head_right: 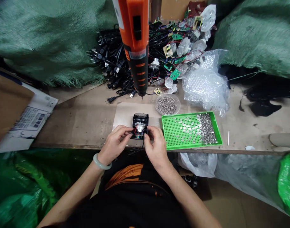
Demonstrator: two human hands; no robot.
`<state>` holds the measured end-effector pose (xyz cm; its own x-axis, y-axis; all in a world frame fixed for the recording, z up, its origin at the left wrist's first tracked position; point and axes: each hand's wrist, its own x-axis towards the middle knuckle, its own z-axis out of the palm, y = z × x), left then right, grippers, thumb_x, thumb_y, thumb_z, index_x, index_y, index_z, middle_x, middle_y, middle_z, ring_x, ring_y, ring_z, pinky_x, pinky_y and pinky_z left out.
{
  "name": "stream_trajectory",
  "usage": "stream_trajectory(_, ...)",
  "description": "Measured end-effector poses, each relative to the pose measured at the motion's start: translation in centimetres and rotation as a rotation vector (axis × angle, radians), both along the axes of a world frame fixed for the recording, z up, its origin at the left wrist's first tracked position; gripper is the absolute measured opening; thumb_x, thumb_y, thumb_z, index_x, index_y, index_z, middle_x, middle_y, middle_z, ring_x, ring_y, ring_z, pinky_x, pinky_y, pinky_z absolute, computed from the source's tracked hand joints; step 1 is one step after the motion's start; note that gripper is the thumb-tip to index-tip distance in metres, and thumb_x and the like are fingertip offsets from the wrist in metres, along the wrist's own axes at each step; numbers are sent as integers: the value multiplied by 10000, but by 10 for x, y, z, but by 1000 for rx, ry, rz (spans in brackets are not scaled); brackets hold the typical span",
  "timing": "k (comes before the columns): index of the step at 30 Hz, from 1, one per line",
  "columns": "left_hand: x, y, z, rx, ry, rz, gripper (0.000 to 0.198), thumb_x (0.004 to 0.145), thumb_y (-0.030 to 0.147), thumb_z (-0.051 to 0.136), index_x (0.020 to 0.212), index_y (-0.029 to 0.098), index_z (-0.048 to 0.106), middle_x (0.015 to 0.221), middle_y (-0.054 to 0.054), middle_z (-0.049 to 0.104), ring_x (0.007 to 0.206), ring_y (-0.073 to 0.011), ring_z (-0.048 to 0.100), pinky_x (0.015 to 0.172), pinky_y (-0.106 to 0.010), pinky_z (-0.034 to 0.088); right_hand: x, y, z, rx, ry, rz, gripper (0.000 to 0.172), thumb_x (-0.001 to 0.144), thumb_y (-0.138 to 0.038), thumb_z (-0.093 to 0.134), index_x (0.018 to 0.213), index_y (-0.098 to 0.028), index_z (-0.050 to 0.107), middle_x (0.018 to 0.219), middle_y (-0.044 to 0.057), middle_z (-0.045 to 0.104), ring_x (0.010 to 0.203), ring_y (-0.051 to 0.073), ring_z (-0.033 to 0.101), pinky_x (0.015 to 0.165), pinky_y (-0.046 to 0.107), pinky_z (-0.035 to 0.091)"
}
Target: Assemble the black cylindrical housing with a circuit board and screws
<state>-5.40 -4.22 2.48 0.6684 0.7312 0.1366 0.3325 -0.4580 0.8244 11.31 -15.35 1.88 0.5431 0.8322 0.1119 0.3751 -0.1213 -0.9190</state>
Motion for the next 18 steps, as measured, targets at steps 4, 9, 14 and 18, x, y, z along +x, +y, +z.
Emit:
stream_trajectory(4,-3,0,1,11,-3,15,159,990,136,602,1116,194,678,1029,-44,676,878,-130,679,818,-267,600,0,-4,-3,-53,56,-8,288,981,-288,606,1263,-231,612,1192,107,687,1032,231,716,923,417,638)
stream_trajectory(9,-4,-3,2,-22,24,22,137,952,160,668,1083,202,672,1030,-32,679,874,-132,683,813,-262,600,0,-7,-5,-62,116,-13,318,989,-320,597,1295,-230,600,1239,116,709,1066,249,730,972,445,618)
stream_trajectory(14,1,-4,4,-121,70,79,105,946,241,680,1042,202,660,964,-20,708,817,-140,680,798,-282,585,-1,-7,-4,-41,172,-5,300,1027,-348,559,1302,-235,603,1261,109,723,1139,248,722,1024,437,593)
stream_trajectory(18,9,-3,3,-286,71,163,174,915,339,713,975,200,626,814,12,693,690,-130,646,700,-266,551,1,-7,-5,-29,237,-14,280,1016,-354,574,1261,-230,630,1222,99,743,1157,238,717,1034,413,587)
